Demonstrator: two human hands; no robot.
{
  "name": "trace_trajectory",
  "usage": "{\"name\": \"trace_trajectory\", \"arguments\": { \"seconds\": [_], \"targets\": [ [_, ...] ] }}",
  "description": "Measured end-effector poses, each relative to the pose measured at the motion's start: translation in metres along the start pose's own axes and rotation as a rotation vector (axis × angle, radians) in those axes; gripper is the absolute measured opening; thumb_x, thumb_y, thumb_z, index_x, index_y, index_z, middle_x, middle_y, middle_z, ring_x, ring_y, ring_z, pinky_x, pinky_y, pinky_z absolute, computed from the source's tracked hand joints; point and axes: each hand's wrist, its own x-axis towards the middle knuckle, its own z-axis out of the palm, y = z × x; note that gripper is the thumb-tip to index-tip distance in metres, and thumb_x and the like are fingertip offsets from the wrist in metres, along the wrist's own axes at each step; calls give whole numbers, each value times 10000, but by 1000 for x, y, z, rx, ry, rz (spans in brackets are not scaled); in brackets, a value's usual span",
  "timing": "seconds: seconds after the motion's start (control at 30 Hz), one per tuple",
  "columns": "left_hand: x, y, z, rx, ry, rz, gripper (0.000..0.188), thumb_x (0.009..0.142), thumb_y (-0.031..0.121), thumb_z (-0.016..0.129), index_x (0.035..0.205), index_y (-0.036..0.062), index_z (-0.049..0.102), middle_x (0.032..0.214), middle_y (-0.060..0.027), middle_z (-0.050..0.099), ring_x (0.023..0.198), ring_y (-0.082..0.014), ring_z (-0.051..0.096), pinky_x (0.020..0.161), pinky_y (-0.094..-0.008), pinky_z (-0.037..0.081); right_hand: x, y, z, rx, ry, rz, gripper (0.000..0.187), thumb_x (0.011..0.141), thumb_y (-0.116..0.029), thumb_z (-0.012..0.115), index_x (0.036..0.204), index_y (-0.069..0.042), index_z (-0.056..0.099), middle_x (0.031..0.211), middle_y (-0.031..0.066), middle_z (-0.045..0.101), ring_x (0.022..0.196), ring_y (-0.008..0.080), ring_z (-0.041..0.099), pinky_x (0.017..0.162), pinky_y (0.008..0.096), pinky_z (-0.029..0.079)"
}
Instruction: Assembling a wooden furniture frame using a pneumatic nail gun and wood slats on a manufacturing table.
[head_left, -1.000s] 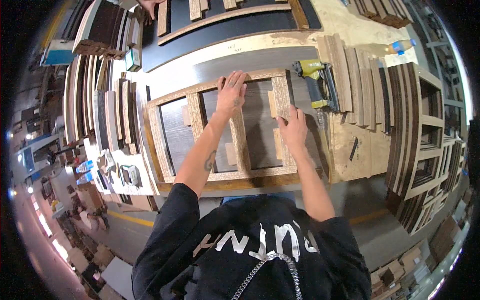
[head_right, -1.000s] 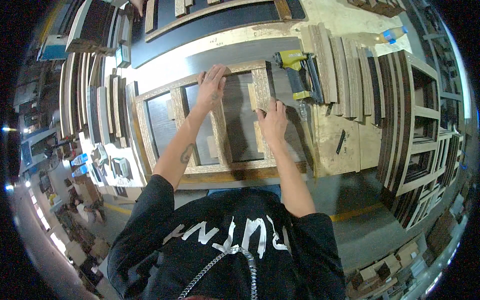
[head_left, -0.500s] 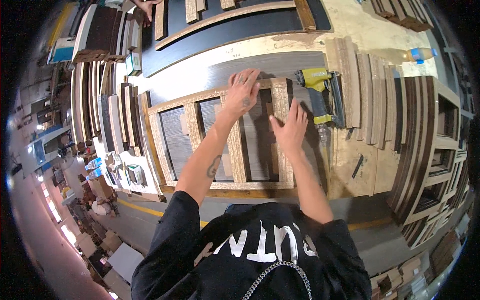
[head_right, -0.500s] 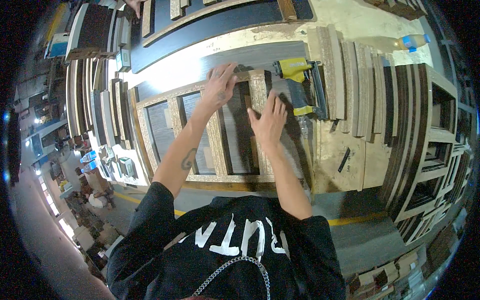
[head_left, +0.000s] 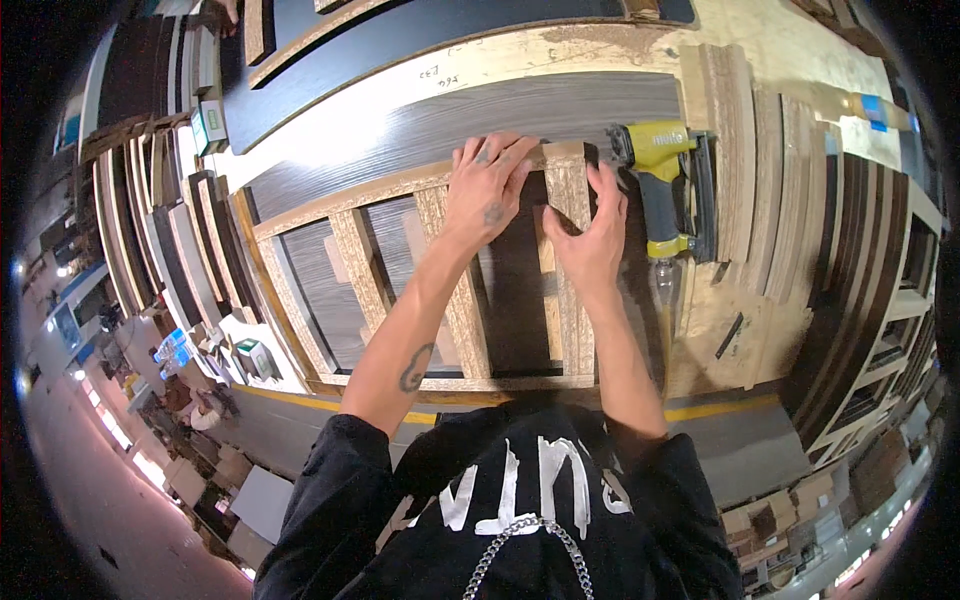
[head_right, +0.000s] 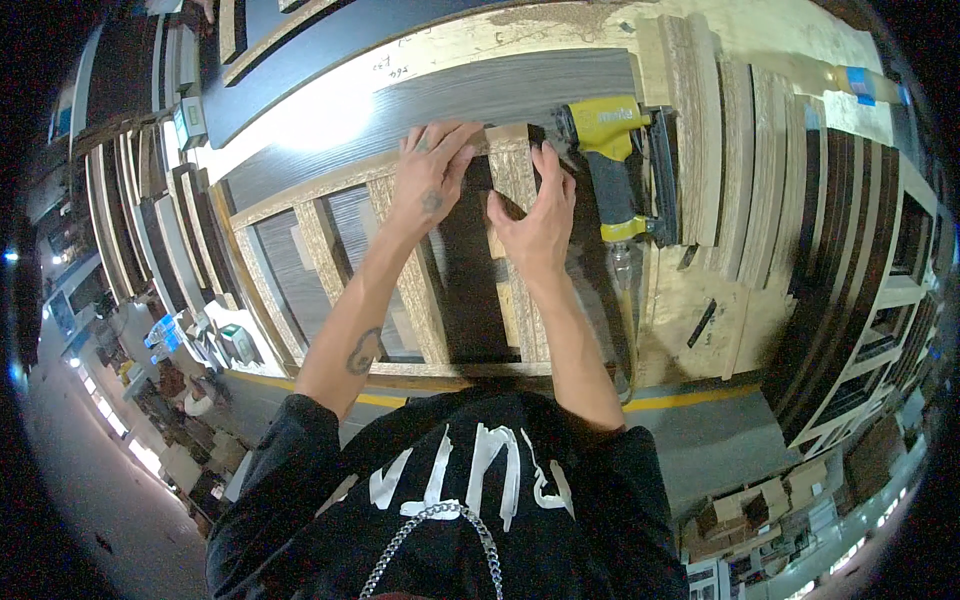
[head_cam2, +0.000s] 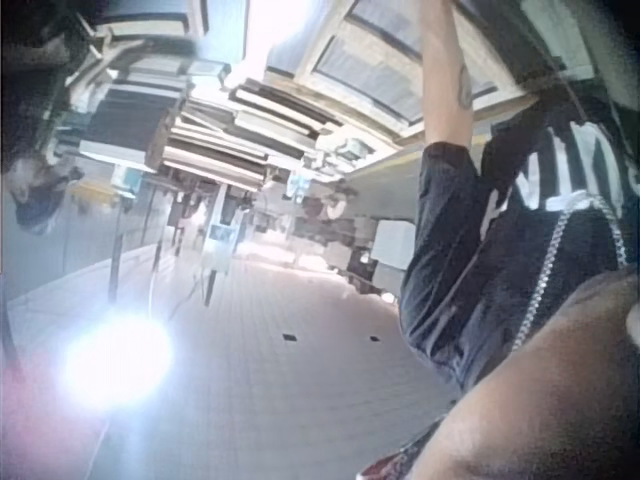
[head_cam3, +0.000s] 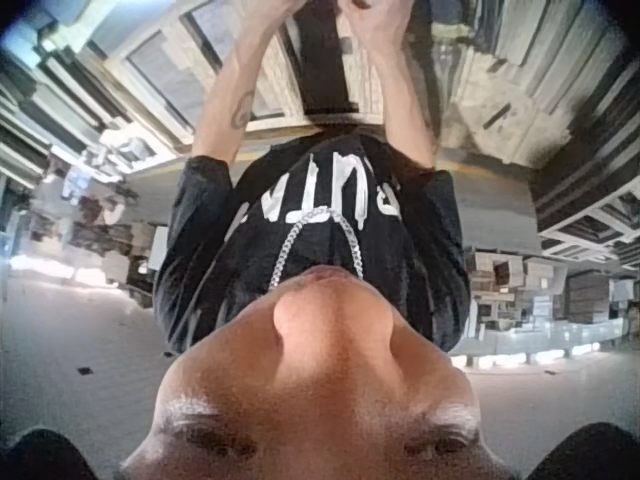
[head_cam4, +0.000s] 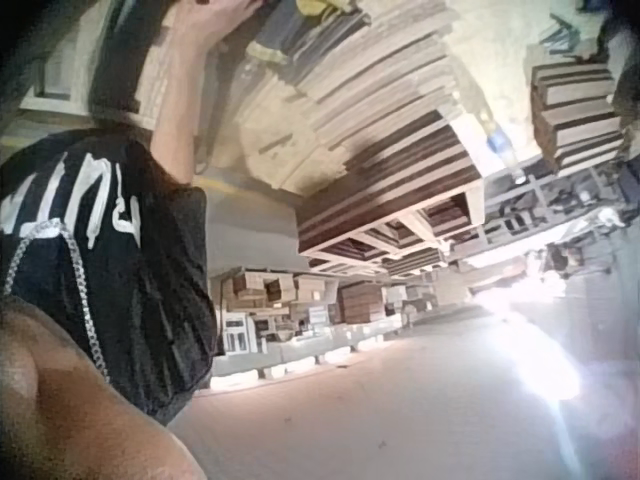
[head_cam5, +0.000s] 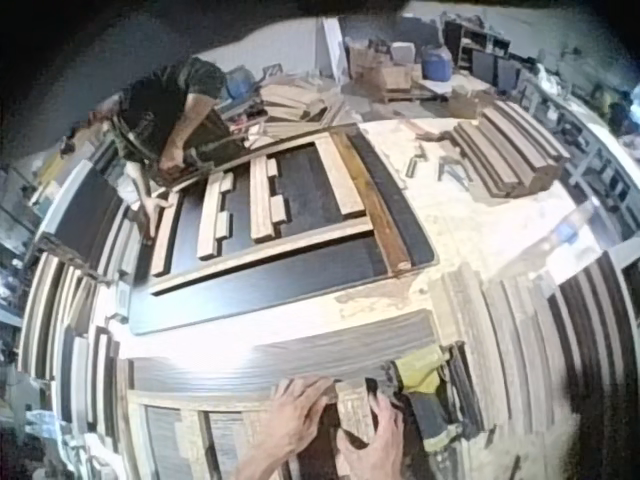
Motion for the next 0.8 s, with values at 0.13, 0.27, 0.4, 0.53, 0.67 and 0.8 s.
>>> {"name": "trace_trajectory", "arguments": {
  "seconds": [0.13, 0.27, 0.4, 0.53, 0.67, 0.8],
  "targets": [
    [-1, 4, -1, 22, 11, -14, 264, 941, 160, 608, 1199, 129, 648, 1150, -61, 618, 1063, -306, 538, 897, -437, 415, 1, -2, -2, -18, -19, 8, 880, 738, -166, 819, 1452, 7, 334, 1332, 208, 565, 1232, 366, 476, 1055, 479, 386],
    [-2, 7, -1, 26, 21, -9, 279, 958, 141, 594, 1230, 121, 652, 1145, -67, 622, 1018, -305, 538, 893, -429, 408, 0, 1, -3, -17, -9, -26, 891, 736, -171, 820, 1458, 6, 327, 1323, 209, 571, 1230, 371, 489, 1055, 477, 387],
    [-6, 7, -4, 71, -9, 15, 332, 954, 139, 602, 1286, 128, 616, 1192, -71, 619, 1092, -295, 541, 963, -436, 404, -4, -5, -18, -19, -11, -50, 772, 788, -155, 784, 1431, 3, 387, 1301, 201, 589, 1220, 372, 515, 1052, 494, 380],
    [-30, 24, -22, 185, 48, -116, 348, 976, 195, 591, 1312, 105, 599, 1296, -133, 601, 1264, -292, 509, 1114, -488, 325, -2, 2, -65, -507, 268, -63, 671, 825, -153, 769, 1394, 5, 451, 1312, 246, 511, 1189, 392, 495, 1022, 484, 391],
    [-78, 51, -65, -190, 98, -289, 336, 1025, 260, 524, 1298, 81, 602, 1192, -158, 662, 1108, -309, 637, 938, -455, 526, 38, 3, -77, -449, -23, 170, 836, 856, -198, 734, 1496, 25, 245, 1219, 300, 555, 1098, 436, 570, 930, 472, 492],
    [-112, 105, -65, -271, 28, -284, 319, 1030, 255, 513, 1271, 67, 606, 1157, -155, 680, 1016, -304, 681, 860, -427, 570, 44, -41, -127, -224, -182, 407, 874, 816, -185, 714, 1509, 11, 218, 1124, 309, 617, 1043, 427, 626, 913, 469, 514]
  ]
}}
